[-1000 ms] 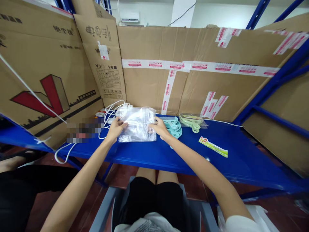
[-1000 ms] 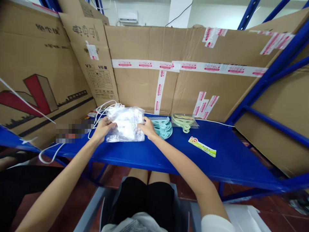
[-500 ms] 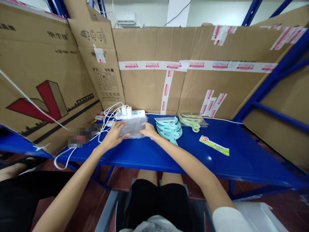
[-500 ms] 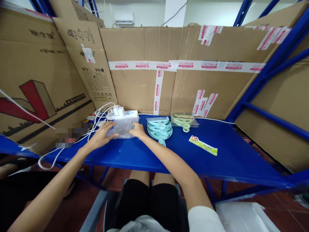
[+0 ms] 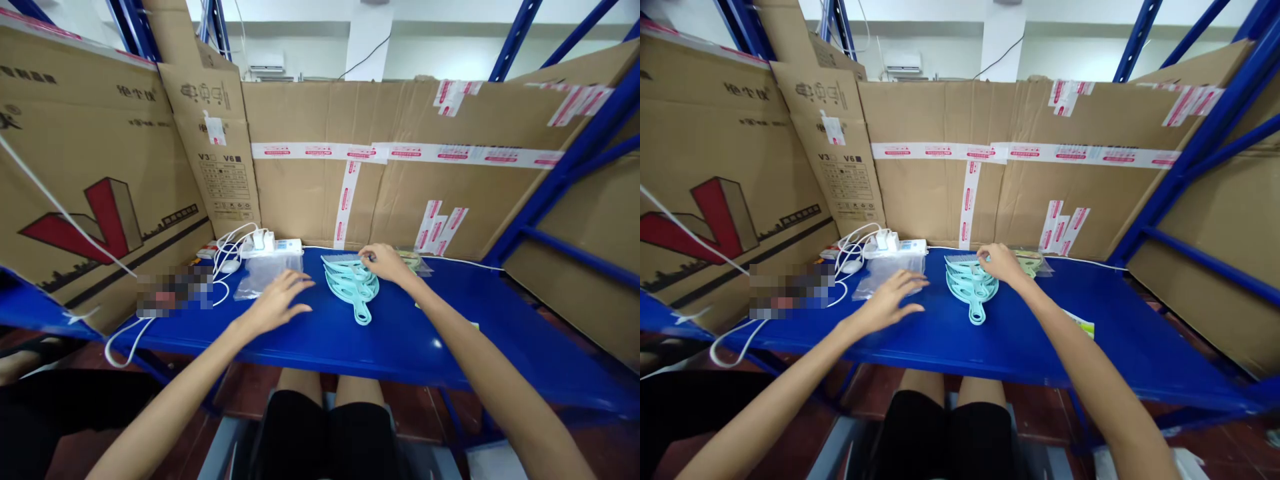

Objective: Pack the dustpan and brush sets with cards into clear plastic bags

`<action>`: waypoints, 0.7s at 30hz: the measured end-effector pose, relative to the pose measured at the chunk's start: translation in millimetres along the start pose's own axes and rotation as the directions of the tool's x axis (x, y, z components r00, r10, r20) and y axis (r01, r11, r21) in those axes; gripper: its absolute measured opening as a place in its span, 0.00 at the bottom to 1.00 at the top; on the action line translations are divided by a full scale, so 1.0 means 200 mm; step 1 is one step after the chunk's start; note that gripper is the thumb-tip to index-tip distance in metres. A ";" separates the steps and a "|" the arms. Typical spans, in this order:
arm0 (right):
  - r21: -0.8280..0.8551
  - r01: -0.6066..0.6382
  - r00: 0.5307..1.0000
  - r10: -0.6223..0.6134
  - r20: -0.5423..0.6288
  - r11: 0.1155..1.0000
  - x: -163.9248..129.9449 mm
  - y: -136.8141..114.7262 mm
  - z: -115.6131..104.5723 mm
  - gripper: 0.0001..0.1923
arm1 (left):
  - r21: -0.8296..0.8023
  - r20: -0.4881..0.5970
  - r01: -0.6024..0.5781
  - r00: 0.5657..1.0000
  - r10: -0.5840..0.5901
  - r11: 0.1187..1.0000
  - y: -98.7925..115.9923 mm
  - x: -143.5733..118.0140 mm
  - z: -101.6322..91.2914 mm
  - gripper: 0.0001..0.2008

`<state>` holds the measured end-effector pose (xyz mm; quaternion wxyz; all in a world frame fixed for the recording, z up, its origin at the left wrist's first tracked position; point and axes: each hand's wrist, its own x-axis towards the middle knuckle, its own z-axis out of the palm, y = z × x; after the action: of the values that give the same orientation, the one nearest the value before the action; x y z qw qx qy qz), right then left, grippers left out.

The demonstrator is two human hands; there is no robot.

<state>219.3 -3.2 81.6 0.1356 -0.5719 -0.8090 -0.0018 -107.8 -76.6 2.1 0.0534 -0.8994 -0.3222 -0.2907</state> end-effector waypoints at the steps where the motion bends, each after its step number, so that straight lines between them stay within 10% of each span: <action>1: -0.010 0.037 0.996 -0.036 0.087 0.999 0.05 0.02 0.00 0.16 | -0.021 0.005 -0.080 0.997 0.080 0.997 0.09 0.08 0.04 0.23; 5: -0.027 0.111 0.959 -0.099 0.266 0.994 0.21 -0.04 0.09 0.12 | 0.042 -0.009 -0.234 0.972 0.235 0.971 0.22 0.36 0.25 0.21; 10: -0.050 0.065 0.957 -0.048 0.286 0.997 0.30 -0.04 0.21 0.09 | -0.017 -0.018 -0.242 0.970 0.242 0.970 0.04 0.48 0.44 0.13; 21: 0.053 -0.044 0.989 0.036 0.143 0.998 0.37 0.08 0.18 0.12 | -0.291 -0.137 -0.195 0.977 0.161 0.937 -0.03 0.44 0.47 0.12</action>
<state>204.2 76.9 60.2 0.0935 -0.5828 -0.8047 0.0643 -11.4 2.2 -26.8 -0.0409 -0.9048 -0.1874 -0.3802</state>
